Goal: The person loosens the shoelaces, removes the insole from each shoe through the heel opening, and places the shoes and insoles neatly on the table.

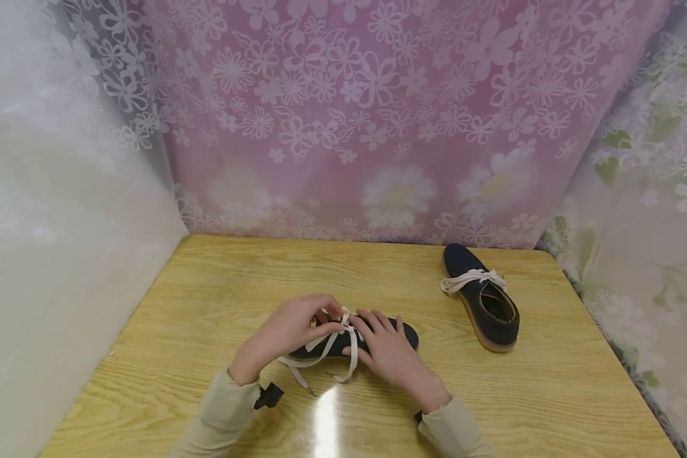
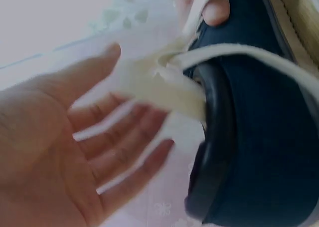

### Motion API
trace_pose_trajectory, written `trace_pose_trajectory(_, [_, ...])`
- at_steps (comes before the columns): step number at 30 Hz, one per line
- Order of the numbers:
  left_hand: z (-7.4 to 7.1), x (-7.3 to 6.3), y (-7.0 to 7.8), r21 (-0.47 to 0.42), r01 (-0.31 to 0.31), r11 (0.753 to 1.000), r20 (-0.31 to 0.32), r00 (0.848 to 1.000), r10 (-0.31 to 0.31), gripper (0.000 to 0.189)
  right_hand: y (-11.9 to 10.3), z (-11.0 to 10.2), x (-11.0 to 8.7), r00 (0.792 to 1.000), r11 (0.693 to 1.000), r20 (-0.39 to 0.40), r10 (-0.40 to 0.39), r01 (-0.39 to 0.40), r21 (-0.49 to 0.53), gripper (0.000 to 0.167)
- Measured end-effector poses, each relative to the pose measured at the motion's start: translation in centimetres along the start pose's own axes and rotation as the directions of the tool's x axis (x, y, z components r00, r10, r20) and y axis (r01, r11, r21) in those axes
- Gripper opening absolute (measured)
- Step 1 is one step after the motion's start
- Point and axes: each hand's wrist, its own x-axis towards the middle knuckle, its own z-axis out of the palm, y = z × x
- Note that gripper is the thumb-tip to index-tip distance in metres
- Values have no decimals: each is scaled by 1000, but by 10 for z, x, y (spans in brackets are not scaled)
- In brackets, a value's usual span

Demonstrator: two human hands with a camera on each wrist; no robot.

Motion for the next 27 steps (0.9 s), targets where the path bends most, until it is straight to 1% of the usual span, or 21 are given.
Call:
trace_pose_trajectory(2, [-1,-1,-2,40,37,999,-1,999,-37,28,0,1,1,1000,1000,-3,-1,1,-18,66])
trace_pose_trajectory(4, [-2,-3,-4,80,60,995,17,998,-61,32,1,1,1,1000,1000,-3,-1,1,-32,67])
trace_pose_trajectory(6, [-3,-4,-5,105,58,993,54,997,-64,33,1,1,1,1000,999,-3,-2,2,-34,67])
trace_pose_trajectory(9, [-3,-4,-6,119,47,992,107,993,-59,24,1,1,1,1000,1000,5,3,-2,-22,67])
trace_pose_trajectory(11, [-3,-4,-7,126,31,991,116,992,-46,18,1,1,1,1000,1000,13,9,-9,-13,67])
trace_pose_trajectory(13, [-3,-4,-7,132,23,991,98,994,-36,16,1,0,1,1000,1000,21,17,-17,-2,68])
trace_pose_trajectory(15, [-4,-4,-6,125,21,992,53,998,-27,15,0,0,1,999,1000,25,21,-21,4,68])
trace_pose_trajectory(18, [-6,-5,-3,51,9,999,8,1000,-9,14,0,0,1,999,1000,24,24,-25,11,68])
trace_pose_trajectory(19, [-6,-4,-1,20,2,1000,3,1000,-2,13,0,1,1,1000,1000,20,22,-22,12,68])
trace_pose_trajectory(21, [-6,-3,4,-31,-31,999,2,1000,31,13,1,1,1,1000,1000,16,19,-19,10,67])
trace_pose_trajectory(23, [-3,-2,9,-51,-70,996,13,997,71,13,1,1,0,1000,1000,14,7,-7,5,65])
trace_pose_trajectory(27, [4,1,14,-30,-118,993,34,992,119,22,2,1,-1,1000,1000,2,-22,22,-7,61])
